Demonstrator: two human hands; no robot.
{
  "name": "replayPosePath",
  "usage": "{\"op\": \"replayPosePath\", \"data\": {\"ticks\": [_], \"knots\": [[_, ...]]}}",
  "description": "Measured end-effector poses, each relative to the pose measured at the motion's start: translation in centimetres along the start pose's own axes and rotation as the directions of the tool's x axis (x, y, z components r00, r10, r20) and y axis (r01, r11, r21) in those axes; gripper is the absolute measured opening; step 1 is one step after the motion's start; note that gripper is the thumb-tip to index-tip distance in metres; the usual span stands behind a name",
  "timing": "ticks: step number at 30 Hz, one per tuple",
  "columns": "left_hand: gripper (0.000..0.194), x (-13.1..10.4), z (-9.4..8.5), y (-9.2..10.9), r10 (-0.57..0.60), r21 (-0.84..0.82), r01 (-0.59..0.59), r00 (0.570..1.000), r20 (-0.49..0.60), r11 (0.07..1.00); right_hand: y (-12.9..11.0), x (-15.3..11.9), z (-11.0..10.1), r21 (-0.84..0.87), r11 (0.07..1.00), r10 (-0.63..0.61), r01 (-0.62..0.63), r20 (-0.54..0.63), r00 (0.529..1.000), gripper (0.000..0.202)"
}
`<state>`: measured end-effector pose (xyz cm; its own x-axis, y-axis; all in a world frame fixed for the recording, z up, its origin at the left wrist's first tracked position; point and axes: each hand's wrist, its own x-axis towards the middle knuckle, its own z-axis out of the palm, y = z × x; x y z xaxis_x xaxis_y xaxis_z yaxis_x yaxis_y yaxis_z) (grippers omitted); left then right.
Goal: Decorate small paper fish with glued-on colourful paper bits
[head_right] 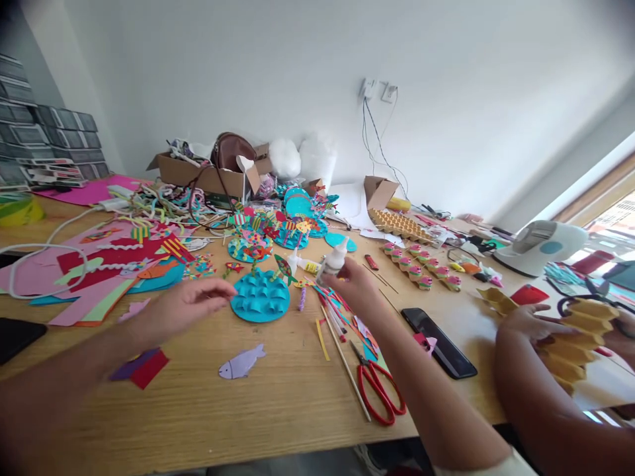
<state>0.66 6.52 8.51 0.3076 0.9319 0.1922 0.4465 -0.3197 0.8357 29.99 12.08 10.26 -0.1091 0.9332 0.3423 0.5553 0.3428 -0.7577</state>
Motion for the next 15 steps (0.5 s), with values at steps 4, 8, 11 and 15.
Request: {"op": "replayPosePath", "data": {"ticks": [4,8,11,15], "knots": [[0.022,1.8,-4.2,-3.8,-0.053,0.363,0.055,0.998,-0.015,0.93,3.4,6.0,0.1,-0.137,0.986,0.085,-0.098,-0.094,0.992,0.022],[0.028,2.3,-5.8,-6.6,-0.115,0.494,0.145,0.989,-0.09,0.857,6.5,10.9,1.8,-0.223,0.964,0.128,-0.148,-0.103,0.986,0.018],[0.028,2.4,-6.4,-8.3,-0.075,0.523,0.143,0.986,-0.149,0.84,8.3,13.6,3.4,-0.283,0.936,0.183,-0.209,-0.117,0.976,0.017],[0.029,2.4,-6.7,-10.8,0.014,0.557,0.069,0.99,-0.143,0.828,10.1,15.5,5.3,-0.368,0.887,0.26,-0.278,-0.1,0.96,0.016]]}}
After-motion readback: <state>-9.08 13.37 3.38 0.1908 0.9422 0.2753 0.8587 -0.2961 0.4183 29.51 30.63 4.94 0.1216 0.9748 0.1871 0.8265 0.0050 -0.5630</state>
